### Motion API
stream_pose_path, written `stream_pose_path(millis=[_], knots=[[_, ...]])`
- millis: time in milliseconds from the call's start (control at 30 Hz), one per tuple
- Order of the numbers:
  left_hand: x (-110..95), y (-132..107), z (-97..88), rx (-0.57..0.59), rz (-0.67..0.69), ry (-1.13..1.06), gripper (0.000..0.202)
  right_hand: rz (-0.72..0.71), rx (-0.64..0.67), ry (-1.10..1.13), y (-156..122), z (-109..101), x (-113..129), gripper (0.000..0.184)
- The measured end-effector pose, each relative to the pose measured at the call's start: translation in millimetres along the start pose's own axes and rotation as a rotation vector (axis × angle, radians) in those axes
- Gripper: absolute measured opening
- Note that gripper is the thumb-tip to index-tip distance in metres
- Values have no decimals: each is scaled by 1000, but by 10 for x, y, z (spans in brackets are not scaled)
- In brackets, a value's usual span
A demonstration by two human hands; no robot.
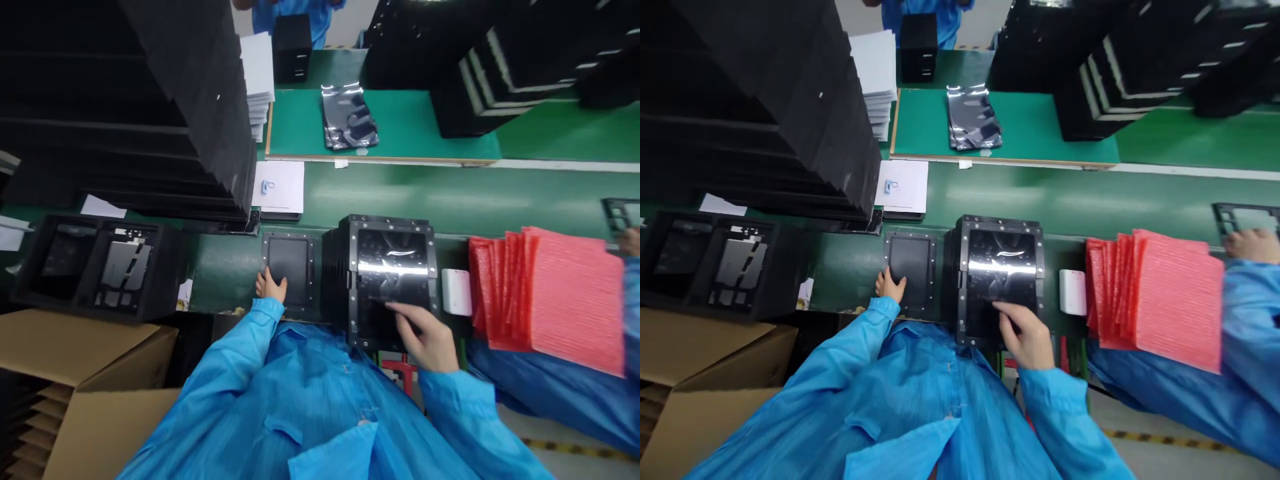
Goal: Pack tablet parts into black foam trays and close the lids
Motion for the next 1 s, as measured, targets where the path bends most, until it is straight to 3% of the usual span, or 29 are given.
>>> stream_pose_path(millis=[100, 167, 267, 367, 433, 500, 567, 600, 667, 733, 867, 1000], knots=[[23, -133, 70, 44, -17, -282, 70, 92, -15, 122, -307, 52, 4, 23], [-66, -198, 91, 93, 143, -462, 69, 128, -14, 207, -362, 45, -24, 22], [-324, -340, 98, 181, 454, -614, 60, 147, 64, 375, -254, 60, -49, 24], [-538, -613, 111, 239, 509, -637, 50, 146, 201, 635, -68, 194, -32, 32], [-790, -1034, 44, 213, 640, -554, 51, 86, 305, 883, 36, 340, 42, 50], [-1185, -1716, 54, 202, 963, -308, 51, 49, 320, 1088, 95, 418, 55, 64], [-1494, -2416, 254, 188, 1247, 29, 49, 108, 231, 1184, 89, 408, -88, 58], [-1588, -2656, 367, 141, 1310, 177, 48, 155, 176, 1198, 61, 372, -197, 52], [-1703, -2869, 515, -23, 1286, 372, 42, 214, 116, 1215, -11, 272, -398, 45], [-1741, -2869, 588, -152, 1181, 456, 37, 214, 101, 1221, -58, 147, -563, 44], [-1730, -2798, 713, -170, 1063, 479, 35, 231, 42, 1191, -83, -41, -844, 44], [-1671, -2836, 752, -185, 991, 499, 41, 211, 106, 1211, -154, -87, -959, 45]])
Point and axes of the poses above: each hand's wrist, its own y-axis towards the middle knuckle, its own z-axis out of the palm, x = y × z, the point moved 9 cm from there along y, towards the middle knuckle, and after that the axes turned 14 degrees about x, right-handed, at the moved point
